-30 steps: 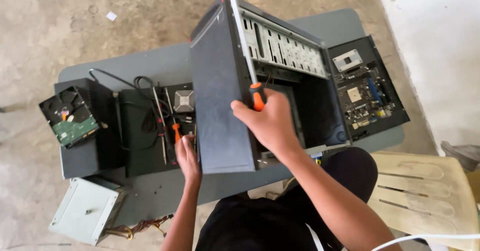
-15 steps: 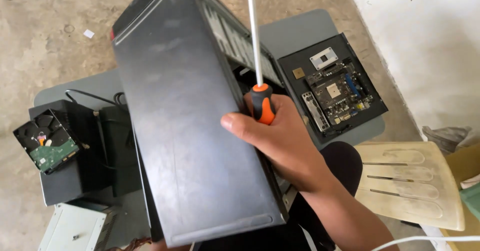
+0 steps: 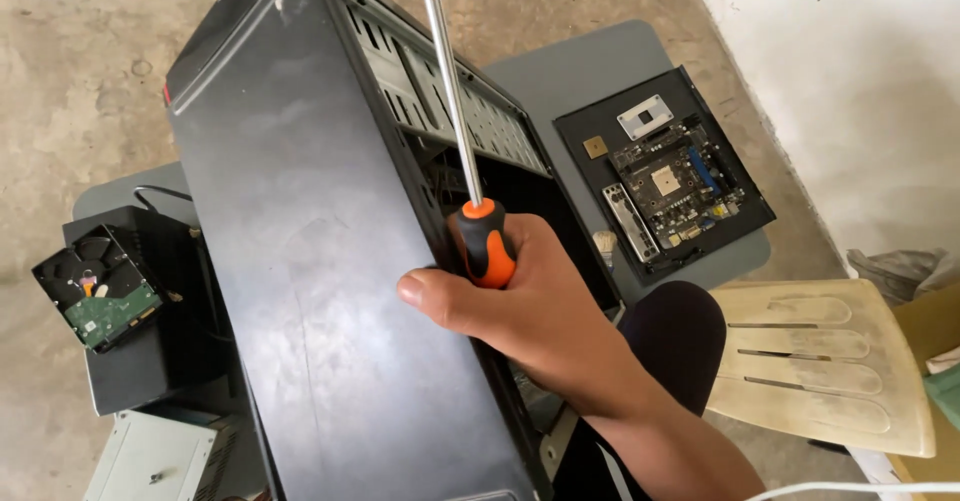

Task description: Removing the side panel and internal brackets from a computer case using a screwdriver, followed by cleaning with a brush.

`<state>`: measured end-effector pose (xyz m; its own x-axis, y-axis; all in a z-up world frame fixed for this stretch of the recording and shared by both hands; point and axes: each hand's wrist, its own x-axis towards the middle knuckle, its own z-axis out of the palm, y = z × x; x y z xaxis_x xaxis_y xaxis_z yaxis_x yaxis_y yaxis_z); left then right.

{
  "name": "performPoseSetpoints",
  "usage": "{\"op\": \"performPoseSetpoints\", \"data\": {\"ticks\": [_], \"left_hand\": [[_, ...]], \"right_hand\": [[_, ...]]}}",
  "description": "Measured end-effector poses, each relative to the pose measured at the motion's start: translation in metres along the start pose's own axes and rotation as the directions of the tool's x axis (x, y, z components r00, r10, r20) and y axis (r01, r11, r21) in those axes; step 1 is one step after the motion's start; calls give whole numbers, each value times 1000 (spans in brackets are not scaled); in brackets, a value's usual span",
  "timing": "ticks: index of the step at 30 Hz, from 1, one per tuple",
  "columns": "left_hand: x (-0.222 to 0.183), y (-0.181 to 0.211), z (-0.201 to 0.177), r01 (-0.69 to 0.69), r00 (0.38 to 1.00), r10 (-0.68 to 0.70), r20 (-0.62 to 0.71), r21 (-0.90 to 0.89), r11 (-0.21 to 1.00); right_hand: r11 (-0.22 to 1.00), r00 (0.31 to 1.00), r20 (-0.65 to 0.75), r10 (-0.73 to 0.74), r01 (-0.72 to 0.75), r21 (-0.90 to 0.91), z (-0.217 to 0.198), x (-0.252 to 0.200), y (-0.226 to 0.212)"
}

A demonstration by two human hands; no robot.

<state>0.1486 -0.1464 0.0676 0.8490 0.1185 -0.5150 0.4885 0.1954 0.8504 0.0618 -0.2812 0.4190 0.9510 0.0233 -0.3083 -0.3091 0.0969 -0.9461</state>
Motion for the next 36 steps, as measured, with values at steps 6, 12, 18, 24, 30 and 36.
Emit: {"op": "performPoseSetpoints", "data": {"ticks": [6, 12, 18, 24, 30, 36], "left_hand": [[-18, 27, -1, 125, 992, -123, 30, -55, 991], [-29, 60, 3, 242, 969, -234, 76, -120, 963], [-52, 102, -12, 152, 988, -152, -3, -24, 988], [-70, 128, -12, 187, 982, -175, -67, 344, 920], [-51, 102, -32, 40, 999, -28, -29, 700, 713], [-62, 114, -41, 27, 1000, -6, -29, 795, 607]], "right_hand": [[991, 998, -54, -23, 30, 134, -17, -2, -4], [882, 820, -563, 105, -338, -328, -122, -13, 3], [703, 758, -612, -224, -310, -640, -205, -20, 67], [725, 648, -682, -338, -283, -628, -281, 11, 196], [844, 696, -689, -202, -233, -483, -319, 44, 319], [884, 758, -651, -50, -270, -382, -377, 79, 426]]}}
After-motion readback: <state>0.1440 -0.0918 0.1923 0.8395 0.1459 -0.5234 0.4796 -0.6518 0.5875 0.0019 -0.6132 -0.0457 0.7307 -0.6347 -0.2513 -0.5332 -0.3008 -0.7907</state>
